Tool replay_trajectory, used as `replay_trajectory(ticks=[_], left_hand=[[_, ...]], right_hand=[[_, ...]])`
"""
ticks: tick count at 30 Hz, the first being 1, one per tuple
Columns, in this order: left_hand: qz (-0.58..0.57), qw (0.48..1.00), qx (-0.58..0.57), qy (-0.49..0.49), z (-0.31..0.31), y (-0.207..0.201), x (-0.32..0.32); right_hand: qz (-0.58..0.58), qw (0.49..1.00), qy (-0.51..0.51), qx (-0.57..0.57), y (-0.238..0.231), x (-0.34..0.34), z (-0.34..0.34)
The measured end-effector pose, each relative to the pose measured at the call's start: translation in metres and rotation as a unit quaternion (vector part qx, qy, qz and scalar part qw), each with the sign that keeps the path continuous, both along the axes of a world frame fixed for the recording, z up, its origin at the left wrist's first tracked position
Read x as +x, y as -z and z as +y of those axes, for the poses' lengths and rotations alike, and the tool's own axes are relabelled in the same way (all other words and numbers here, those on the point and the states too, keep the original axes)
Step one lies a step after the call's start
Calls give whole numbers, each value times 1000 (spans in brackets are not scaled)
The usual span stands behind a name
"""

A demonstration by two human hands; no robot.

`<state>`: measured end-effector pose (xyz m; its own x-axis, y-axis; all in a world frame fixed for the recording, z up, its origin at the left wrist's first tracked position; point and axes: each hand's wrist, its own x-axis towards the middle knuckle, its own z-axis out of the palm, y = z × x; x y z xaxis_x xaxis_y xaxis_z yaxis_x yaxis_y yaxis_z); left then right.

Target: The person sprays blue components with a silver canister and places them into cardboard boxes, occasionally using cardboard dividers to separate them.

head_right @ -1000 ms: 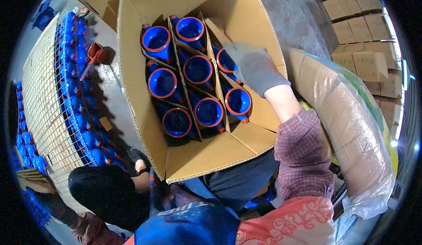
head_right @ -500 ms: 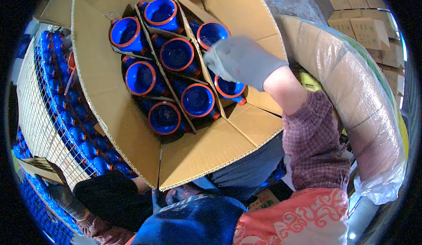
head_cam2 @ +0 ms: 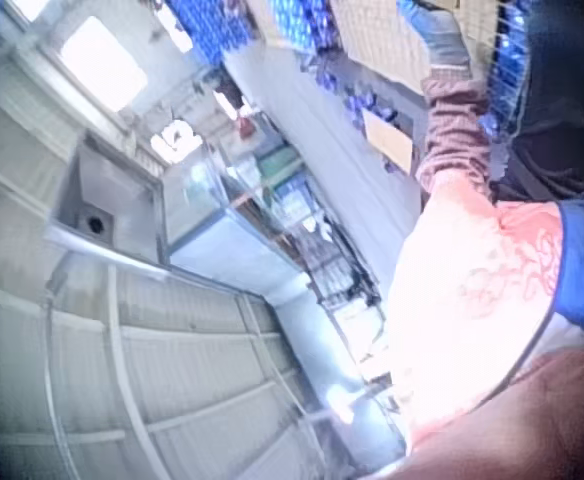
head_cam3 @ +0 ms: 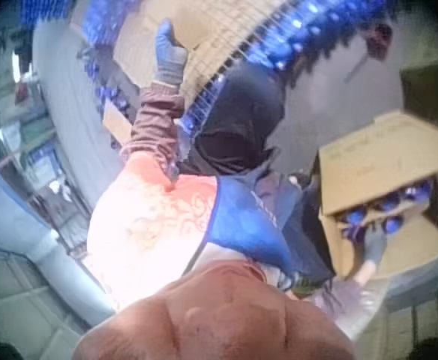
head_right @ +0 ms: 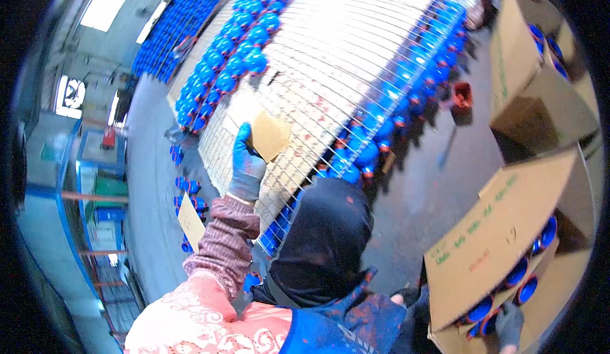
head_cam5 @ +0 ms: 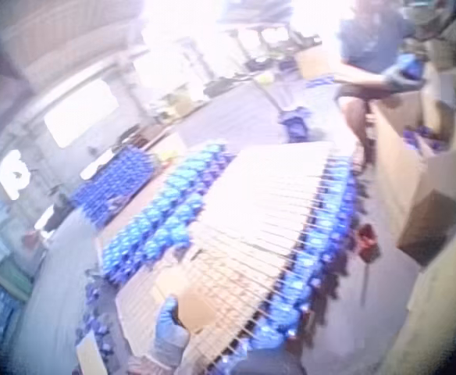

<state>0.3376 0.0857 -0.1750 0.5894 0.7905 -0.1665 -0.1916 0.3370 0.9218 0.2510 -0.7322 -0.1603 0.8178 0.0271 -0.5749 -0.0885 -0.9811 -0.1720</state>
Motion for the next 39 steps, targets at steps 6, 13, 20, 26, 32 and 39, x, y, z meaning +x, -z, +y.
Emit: replay_trajectory(ticks=[6, 13, 20, 26, 32, 39], left_hand=[[-96, 977, -188, 40, 125, 67, 30], [-134, 990, -17, 42, 198, 93, 198], [-15, 996, -12, 91, 226, 82, 218], [14, 980, -30, 197, 196, 43, 125], [20, 959, -63, 274, 96, 8, 14], [35, 900, -100, 423, 6, -78, -31]], right_hand=[[-58, 996, -22, 64, 27, 14, -60], [-118, 983, 139, 36, -54, 53, 9], [-192, 946, 226, 130, -121, 83, 138], [-252, 951, 143, 109, -138, 97, 216], [-393, 886, 64, 240, -138, 99, 358], [-39, 812, 26, 582, -114, 171, 496]])
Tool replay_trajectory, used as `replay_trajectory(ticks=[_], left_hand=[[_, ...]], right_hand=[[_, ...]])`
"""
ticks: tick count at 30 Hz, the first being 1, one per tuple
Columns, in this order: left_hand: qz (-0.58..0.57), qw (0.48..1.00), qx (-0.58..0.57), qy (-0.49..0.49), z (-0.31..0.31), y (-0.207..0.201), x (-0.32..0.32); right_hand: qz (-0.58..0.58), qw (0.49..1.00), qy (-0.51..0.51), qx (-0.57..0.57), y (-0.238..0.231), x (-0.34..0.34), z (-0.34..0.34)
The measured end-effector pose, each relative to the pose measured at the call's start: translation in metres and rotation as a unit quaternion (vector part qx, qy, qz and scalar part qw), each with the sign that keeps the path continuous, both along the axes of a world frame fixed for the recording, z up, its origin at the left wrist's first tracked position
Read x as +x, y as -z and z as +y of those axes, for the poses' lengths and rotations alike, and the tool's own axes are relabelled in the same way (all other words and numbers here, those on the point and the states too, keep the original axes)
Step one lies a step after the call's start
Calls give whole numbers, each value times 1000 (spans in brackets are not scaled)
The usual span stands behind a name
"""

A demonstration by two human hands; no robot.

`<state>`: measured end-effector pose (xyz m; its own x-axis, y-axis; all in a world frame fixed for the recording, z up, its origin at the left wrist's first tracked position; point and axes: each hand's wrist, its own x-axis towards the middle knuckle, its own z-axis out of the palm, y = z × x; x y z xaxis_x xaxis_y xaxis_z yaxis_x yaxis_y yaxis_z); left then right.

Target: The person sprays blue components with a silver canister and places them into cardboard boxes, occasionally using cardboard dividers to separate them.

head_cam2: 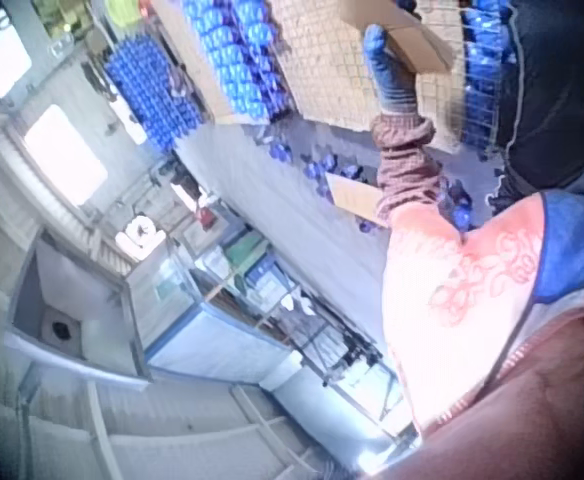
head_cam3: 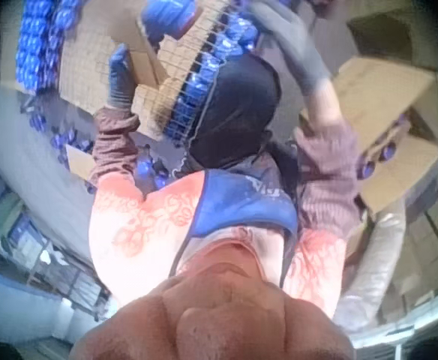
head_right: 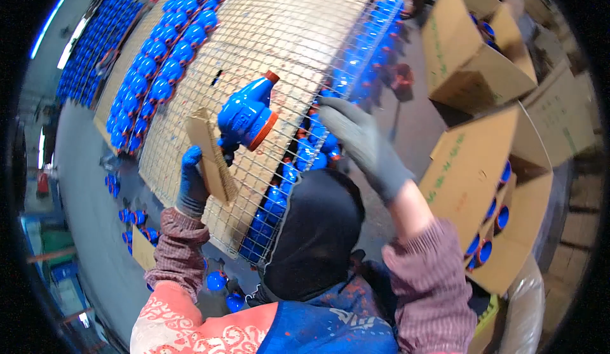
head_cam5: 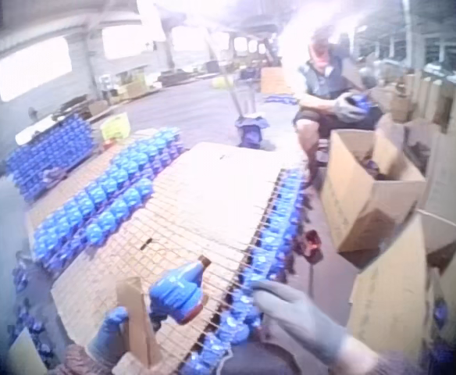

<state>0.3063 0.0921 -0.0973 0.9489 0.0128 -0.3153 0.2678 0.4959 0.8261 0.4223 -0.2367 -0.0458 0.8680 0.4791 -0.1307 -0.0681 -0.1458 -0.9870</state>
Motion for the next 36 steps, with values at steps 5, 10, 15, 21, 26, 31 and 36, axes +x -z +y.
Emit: replay_trajectory(ticks=[5, 10, 15, 21, 26, 31, 36], left_hand=[[-92, 988, -8, 122, -46, -33, 37], [-38, 971, 9, 235, -162, -71, 75], [-26, 961, -99, 255, -286, -98, 96], [-12, 975, -96, 199, -319, -47, 99], [19, 977, -84, 196, -339, -51, 103], [23, 984, 3, 174, -349, -44, 106], [32, 983, 25, 179, -352, -31, 112]], right_hand=[[123, 933, 41, 335, -19, -4, -14], [-93, 931, 220, 276, -77, -41, -115], [-239, 860, 450, 31, -94, -86, -261], [-243, 692, 531, -424, -14, -46, -431], [-71, 635, 407, -653, 42, -5, -493], [87, 691, 239, -677, 62, 33, -515], [135, 692, 123, -698, 96, 57, -522]])
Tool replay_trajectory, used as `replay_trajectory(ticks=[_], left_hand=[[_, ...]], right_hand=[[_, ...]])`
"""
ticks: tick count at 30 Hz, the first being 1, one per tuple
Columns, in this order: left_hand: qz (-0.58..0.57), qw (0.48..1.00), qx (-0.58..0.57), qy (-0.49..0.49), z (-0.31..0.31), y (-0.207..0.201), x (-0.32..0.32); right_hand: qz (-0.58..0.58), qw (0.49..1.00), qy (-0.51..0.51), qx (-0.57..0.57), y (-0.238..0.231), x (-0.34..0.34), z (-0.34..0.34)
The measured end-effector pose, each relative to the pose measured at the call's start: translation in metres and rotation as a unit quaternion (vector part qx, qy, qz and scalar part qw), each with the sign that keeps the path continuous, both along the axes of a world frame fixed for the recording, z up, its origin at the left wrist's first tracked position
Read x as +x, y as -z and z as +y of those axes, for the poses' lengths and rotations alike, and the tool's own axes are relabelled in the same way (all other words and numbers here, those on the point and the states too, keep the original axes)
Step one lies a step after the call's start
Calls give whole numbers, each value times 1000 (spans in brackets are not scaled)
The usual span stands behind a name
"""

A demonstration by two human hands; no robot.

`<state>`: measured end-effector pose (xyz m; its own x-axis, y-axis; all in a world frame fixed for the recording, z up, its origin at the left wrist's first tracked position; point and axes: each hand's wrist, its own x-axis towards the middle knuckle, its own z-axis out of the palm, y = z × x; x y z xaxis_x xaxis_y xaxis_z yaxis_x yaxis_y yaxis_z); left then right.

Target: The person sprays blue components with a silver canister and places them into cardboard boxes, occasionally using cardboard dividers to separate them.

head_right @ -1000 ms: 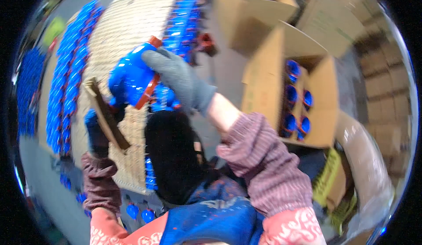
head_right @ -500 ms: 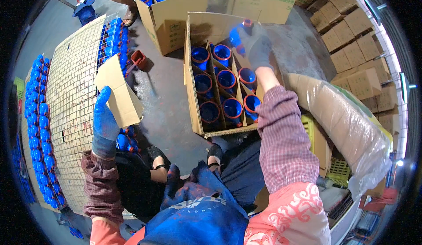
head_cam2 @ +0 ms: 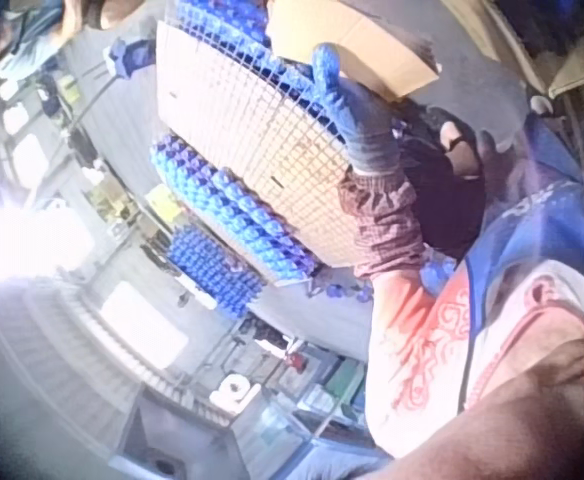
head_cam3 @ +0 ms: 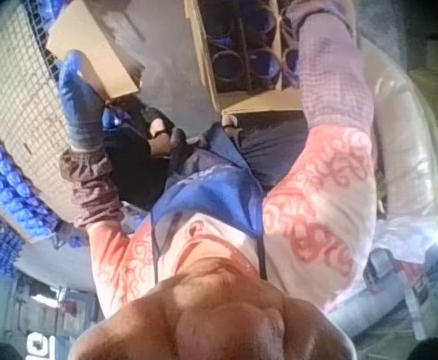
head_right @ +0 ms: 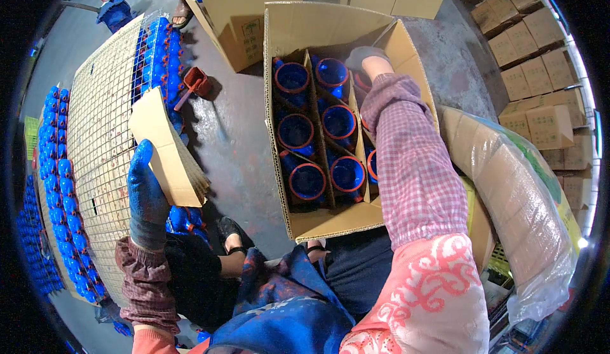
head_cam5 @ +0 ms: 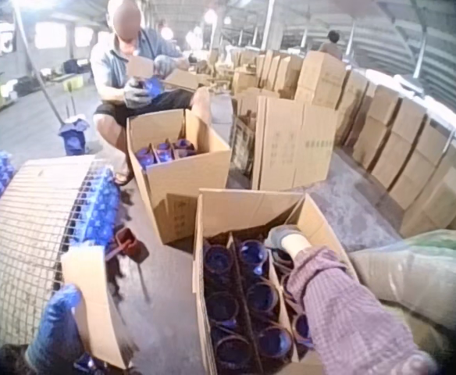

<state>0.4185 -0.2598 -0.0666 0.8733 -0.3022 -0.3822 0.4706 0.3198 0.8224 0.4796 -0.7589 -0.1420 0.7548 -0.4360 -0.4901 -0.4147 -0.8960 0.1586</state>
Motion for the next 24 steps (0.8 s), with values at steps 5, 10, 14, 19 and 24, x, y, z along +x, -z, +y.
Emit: replay_trajectory(ticks=[5, 10, 14, 19, 24], left_hand=[[-51, 994, 92, 5, -15, 2, 16], [-70, 996, 59, 15, -16, 0, 12], [-62, 995, 44, 62, -23, -13, 7], [44, 981, -23, 188, -48, 7, -24], [118, 968, -62, 210, -47, 45, -55]], right_hand=[[-47, 999, 8, 1, 23, -2, -11], [-428, 899, -40, 84, -13, -89, -1], [-545, 828, -129, 14, -86, -188, 13], [-410, 910, 57, 29, -69, -306, 19], [-445, 845, 239, 176, -57, -318, 28]])
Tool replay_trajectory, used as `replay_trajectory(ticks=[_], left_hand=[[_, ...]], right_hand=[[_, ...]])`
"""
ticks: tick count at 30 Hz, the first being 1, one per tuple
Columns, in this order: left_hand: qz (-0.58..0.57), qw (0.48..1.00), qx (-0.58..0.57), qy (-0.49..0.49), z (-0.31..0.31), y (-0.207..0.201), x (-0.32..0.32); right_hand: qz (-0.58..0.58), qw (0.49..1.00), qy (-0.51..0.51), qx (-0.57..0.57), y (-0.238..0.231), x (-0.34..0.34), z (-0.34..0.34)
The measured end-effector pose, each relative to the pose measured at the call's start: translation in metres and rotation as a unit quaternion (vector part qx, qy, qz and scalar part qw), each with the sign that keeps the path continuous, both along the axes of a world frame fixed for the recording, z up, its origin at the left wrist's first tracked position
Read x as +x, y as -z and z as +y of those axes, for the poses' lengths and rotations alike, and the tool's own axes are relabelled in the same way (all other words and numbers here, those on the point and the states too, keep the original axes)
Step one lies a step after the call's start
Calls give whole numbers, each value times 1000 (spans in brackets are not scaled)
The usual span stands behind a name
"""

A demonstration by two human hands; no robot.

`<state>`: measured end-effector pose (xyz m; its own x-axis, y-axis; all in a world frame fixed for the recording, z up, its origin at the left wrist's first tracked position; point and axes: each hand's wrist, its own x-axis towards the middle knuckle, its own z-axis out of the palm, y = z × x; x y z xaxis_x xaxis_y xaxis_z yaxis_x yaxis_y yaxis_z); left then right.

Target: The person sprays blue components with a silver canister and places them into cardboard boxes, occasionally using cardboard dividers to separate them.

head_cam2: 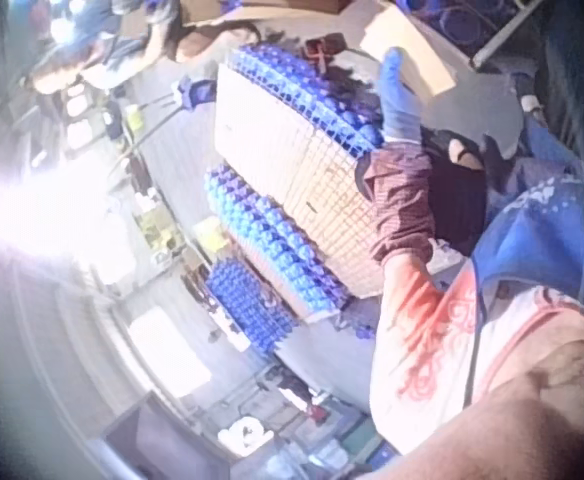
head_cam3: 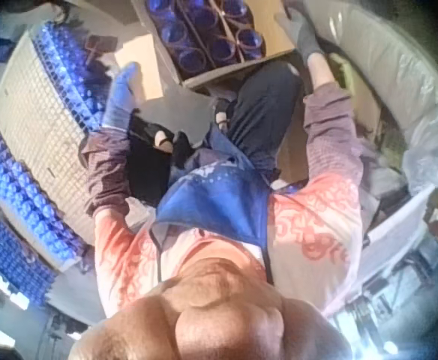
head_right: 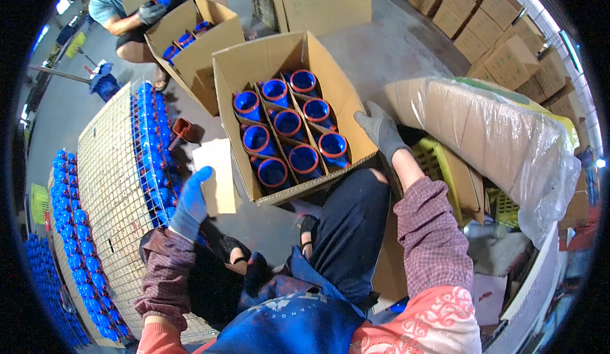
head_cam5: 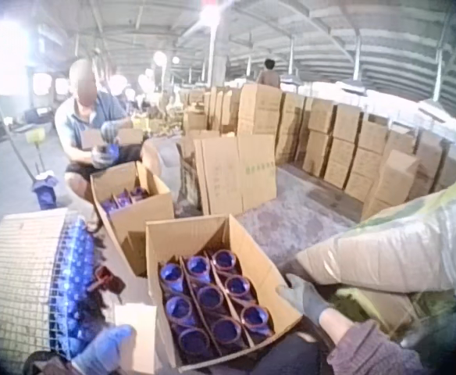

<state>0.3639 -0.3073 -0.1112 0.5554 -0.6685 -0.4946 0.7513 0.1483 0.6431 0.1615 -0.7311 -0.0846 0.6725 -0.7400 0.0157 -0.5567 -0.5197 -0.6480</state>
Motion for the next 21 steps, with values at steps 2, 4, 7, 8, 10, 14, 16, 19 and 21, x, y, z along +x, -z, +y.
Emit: replay_trajectory(ticks=[2, 4, 7, 8, 10, 14, 16, 19, 21], left_hand=[[57, 998, -41, 3, 1, -6, -20], [58, 994, -92, -25, 12, 6, -43], [114, 979, -104, -134, 30, 28, -96], [147, 970, -90, -172, 31, 36, -117], [246, 954, -78, -151, 42, 85, -149], [334, 929, -76, -137, 16, 96, -160], [305, 932, -104, -166, 0, 96, -154], [317, 919, -120, -200, -15, 104, -145], [301, 916, -101, -245, -8, 105, -141]], right_hand=[[-54, 998, -25, -10, -7, 20, -9], [-65, 993, -37, -92, -8, 58, -31], [-71, 970, -106, -208, -31, 140, -39], [-58, 959, -139, -239, -32, 171, -47], [-57, 924, -203, -319, -37, 225, -63], [35, 894, -263, -360, -32, 293, -80], [81, 912, -289, -280, -32, 307, -100], [130, 918, -319, -195, -31, 294, -106], [121, 919, -341, -159, -36, 299, -91]])
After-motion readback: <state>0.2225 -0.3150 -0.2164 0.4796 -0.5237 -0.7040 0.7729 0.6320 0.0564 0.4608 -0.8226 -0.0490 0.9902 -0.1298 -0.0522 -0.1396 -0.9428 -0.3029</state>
